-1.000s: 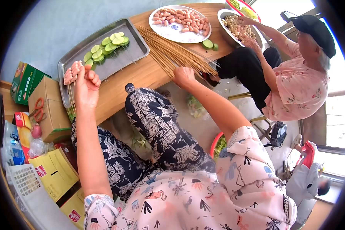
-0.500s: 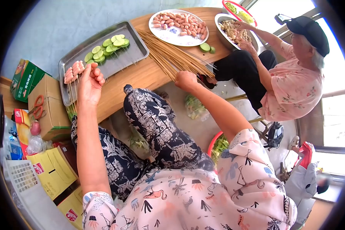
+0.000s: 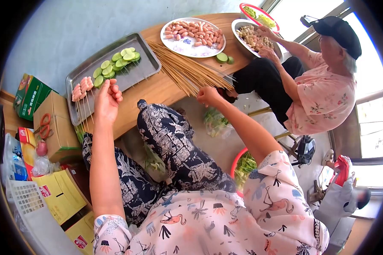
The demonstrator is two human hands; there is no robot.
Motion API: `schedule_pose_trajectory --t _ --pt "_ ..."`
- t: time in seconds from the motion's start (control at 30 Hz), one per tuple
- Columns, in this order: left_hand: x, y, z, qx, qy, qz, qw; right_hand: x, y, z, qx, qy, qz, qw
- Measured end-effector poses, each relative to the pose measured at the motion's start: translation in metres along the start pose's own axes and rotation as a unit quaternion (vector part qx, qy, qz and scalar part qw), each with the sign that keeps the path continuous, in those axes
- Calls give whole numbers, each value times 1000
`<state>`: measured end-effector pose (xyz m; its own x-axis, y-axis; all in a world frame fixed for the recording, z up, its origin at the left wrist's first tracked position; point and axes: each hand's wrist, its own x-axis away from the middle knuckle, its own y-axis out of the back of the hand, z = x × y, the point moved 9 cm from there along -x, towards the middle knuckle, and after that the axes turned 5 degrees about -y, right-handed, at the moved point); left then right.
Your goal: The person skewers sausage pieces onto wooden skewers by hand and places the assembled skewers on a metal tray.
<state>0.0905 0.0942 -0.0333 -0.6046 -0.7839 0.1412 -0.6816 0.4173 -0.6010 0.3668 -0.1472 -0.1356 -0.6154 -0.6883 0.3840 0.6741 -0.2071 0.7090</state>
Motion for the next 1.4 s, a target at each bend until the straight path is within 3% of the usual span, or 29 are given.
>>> schedule_pose_trajectory --t 0.23,0.3,0.33,0.5,0.6,0.73,0.9,1.1,1.13,1.2,1.3,1.33,1.4 --pt "-2 -13 13 -28 10 25 999 45 3 18 -205 -28 93 974" --pt "2 -21 13 -76 12 17 997 65 8 55 -244 21 103 964" --pt "4 -25 14 -122 15 11 992 70 9 67 -246 21 101 964" --pt "12 -50 17 -105 15 40 994 103 7 165 -96 248 90 960" --pt "5 -42 17 -100 -1 69 993 101 -2 190 -40 323 82 942" --pt "1 -20 -1 -59 -45 20 997 81 8 207 -46 315 108 942" --pt "5 -6 -19 -15 -34 -29 999 -17 37 188 -53 302 26 951" --pt "9 5 -21 -24 -9 -55 998 -154 74 136 56 213 -86 972" --pt "10 9 -21 -10 4 -67 998 -167 84 141 104 252 -150 950" --pt "13 16 -26 -12 0 -78 997 -197 103 139 144 233 -210 939" --pt "16 20 -30 -27 -1 -97 995 -241 126 145 128 158 -146 968" --pt "16 20 -31 -35 -1 -105 994 -241 142 160 225 265 -356 867" --pt "15 21 -32 -53 2 -123 991 -300 146 134 215 200 -303 907"
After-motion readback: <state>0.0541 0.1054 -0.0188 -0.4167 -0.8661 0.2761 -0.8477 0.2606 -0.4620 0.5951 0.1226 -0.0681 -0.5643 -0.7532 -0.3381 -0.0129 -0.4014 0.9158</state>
